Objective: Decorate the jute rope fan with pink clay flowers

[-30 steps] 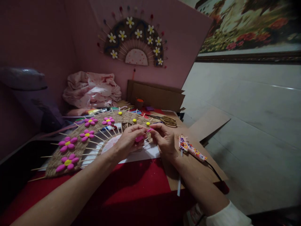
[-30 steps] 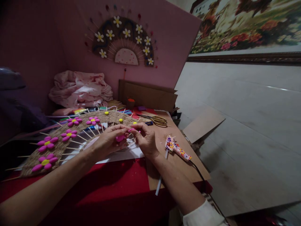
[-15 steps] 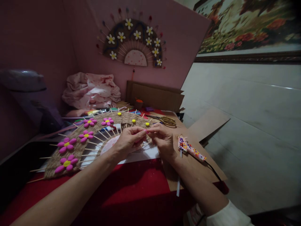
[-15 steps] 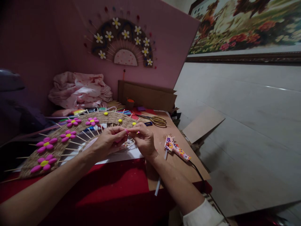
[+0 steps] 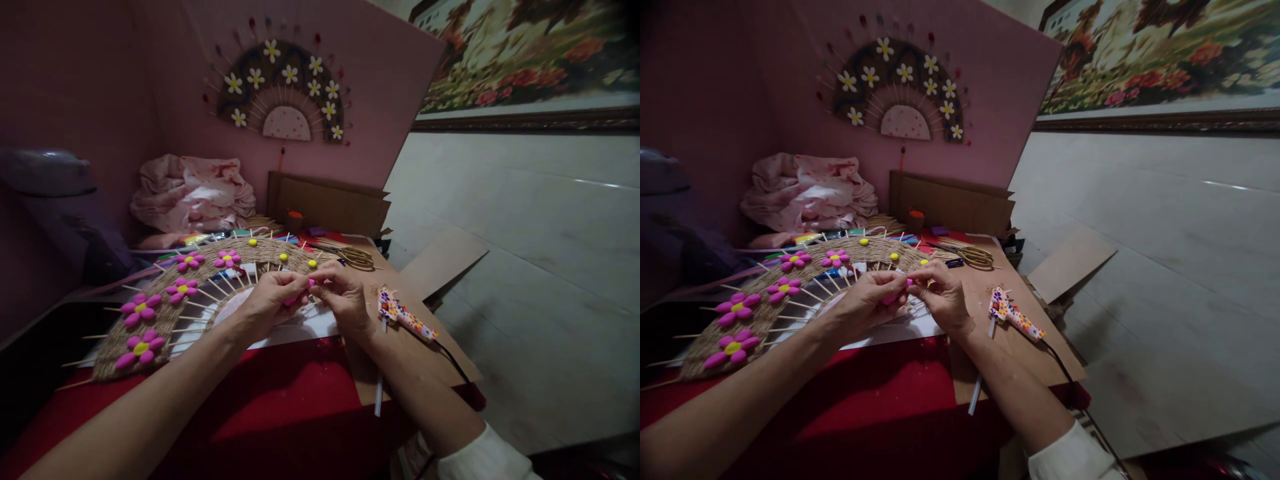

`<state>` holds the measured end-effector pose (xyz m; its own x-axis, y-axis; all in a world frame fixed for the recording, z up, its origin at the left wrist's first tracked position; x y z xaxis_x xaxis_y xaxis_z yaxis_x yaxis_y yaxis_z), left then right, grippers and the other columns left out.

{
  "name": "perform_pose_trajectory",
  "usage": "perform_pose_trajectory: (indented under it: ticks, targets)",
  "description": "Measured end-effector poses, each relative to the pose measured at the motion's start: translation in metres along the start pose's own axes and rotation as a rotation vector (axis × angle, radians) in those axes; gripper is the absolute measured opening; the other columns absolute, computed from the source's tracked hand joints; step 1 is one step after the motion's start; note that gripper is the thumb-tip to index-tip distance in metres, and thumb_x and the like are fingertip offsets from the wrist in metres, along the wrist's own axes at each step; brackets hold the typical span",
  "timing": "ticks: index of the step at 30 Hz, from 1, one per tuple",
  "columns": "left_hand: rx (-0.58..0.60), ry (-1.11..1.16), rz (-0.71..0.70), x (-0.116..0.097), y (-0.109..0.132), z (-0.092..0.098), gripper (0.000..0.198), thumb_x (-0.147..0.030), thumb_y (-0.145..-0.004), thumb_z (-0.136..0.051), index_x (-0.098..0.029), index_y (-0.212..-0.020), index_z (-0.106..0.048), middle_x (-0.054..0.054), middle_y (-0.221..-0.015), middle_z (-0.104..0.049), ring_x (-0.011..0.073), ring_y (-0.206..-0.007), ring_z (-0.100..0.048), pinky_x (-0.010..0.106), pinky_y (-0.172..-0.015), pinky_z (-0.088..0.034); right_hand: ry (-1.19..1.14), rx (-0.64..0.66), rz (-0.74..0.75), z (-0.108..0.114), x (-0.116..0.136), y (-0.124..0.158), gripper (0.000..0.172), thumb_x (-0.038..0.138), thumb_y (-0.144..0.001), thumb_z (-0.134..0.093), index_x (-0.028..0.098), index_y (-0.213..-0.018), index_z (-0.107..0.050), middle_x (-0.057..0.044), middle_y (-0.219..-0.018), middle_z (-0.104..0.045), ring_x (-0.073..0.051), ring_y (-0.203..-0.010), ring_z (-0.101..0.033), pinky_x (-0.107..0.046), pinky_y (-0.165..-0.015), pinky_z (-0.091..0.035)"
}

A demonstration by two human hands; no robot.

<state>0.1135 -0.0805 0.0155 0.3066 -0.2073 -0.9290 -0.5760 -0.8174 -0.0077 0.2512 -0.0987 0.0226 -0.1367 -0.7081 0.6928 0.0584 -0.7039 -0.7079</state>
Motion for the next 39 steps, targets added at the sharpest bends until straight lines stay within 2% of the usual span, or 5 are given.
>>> perform_pose_trajectory:
  ticks: [10, 16, 29, 34, 39]
  targets:
    - [-0.045, 0.007, -0.008, 0.0001, -0.0010, -0.0015, 0.038, -0.048, -0.068, -0.071, -0.014, -0.062, -0.056, -0.001, -0.051, -0.052, 0.0030, -0.039, -0.037, 0.018, -0.040, -0.027, 0.011, -0.060, 0.008, 0.0020, 0.0003, -0.0017, 0.003, 0.024, -0.075, -0.070, 0.023, -0.076, -0.068, 0.000, -0.075, -0.058, -0.015, -0.076, -0.054, -0.029, -0.068, -0.043]
    - [-0.051, 0.009, -0.032, -0.0017, -0.0011, -0.0010, 0.030, -0.036, -0.065, -0.076, -0.014, -0.062, -0.057, -0.003, -0.049, -0.050, 0.0024, -0.038, -0.034, 0.017, -0.040, -0.024, 0.058, -0.006, -0.003, 0.0025, 0.0004, -0.0013, 0.009, 0.029, -0.081, -0.064, 0.025, -0.085, -0.070, -0.002, -0.079, -0.060, -0.016, -0.078, -0.055, -0.031, -0.070, -0.045]
    - [-0.045, -0.013, -0.017, -0.0023, 0.0003, -0.0012, 0.030, -0.032, -0.059, -0.079, -0.013, -0.057, -0.057, -0.002, -0.048, -0.052, 0.0037, -0.041, -0.039, 0.016, -0.040, -0.025, 0.051, 0.007, 0.030, 0.0010, 0.0026, -0.0016, 0.007, 0.023, -0.079, -0.066, 0.025, -0.085, -0.070, -0.001, -0.080, -0.060, -0.015, -0.079, -0.055, -0.030, -0.071, -0.044]
    - [-0.063, -0.008, 0.011, -0.0004, -0.0006, -0.0005, 0.038, -0.049, -0.068, -0.070, -0.013, -0.064, -0.061, 0.000, -0.051, -0.054, 0.0031, -0.039, -0.037, 0.016, -0.038, -0.023, 0.081, -0.045, 0.016, 0.0010, 0.0036, -0.0010, 0.002, 0.024, -0.077, -0.068, 0.023, -0.078, -0.067, 0.000, -0.077, -0.058, -0.015, -0.076, -0.054, -0.028, -0.068, -0.044]
    - [-0.053, 0.003, -0.008, -0.0034, 0.0009, -0.0027, 0.034, -0.040, -0.065, -0.075, -0.012, -0.060, -0.057, -0.001, -0.050, -0.054, 0.0022, -0.038, -0.035, 0.016, -0.038, -0.024, 0.114, -0.018, 0.026, 0.0018, 0.0054, -0.0009, 0.007, 0.026, -0.080, -0.065, 0.025, -0.086, -0.069, -0.001, -0.081, -0.059, -0.015, -0.079, -0.055, -0.030, -0.070, -0.044]
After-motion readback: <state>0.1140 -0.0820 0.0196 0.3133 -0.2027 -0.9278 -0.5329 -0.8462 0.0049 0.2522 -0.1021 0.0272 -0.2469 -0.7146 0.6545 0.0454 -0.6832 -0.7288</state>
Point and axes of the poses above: each hand's wrist, its own y-axis away from the middle knuckle, its own z-axis out of the back of the hand, x = y × z, the point moved 3 cm from there along -y, towards the middle knuckle
